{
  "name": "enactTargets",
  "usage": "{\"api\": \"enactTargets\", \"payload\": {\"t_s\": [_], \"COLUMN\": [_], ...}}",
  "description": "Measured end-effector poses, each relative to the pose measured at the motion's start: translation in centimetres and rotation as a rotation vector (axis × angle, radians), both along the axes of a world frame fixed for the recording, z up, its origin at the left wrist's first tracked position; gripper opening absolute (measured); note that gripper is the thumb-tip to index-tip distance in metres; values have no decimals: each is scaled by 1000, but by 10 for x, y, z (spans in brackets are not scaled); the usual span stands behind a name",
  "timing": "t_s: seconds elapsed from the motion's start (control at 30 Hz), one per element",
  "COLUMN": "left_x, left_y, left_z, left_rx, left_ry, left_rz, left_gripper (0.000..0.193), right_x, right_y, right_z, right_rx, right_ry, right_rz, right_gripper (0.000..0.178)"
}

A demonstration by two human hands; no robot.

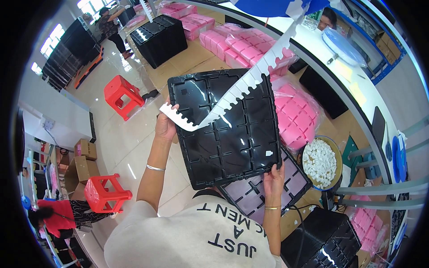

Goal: The person applies adhesive pads onto a black plastic tray, presses a pink foam insert into the tray, and handles and stacks the plastic trays.

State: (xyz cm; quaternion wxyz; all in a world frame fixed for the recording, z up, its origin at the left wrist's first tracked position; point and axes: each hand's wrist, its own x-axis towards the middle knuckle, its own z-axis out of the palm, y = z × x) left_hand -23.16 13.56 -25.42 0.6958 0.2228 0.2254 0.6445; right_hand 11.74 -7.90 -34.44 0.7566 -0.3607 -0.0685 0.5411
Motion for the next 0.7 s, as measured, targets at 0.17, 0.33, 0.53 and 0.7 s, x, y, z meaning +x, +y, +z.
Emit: {"api": "enactTargets", "payload": {"t_s": [0.17,0.33,0.53,0.7], "left_x": [4,-4,-7,-37], "left_y": [-8,-10,-29,-35], "left_z": [37,43,74,96], "left_rx": [94,139,124,460], "left_ry": [82,55,44,46], "left_rz": [-35,-10,230,221], "left_gripper": [48,49,62,62], "right_x": [-6,-12,-27,-38], "right_y": [7,11,18,22], "right_z": [4,1,7,13], "right_rx": [-14,7,5,-6], "right_ry": [14,11,-3,1], "right_rz": [28,64,163,295], "right_gripper": [38,39,39,55]}}
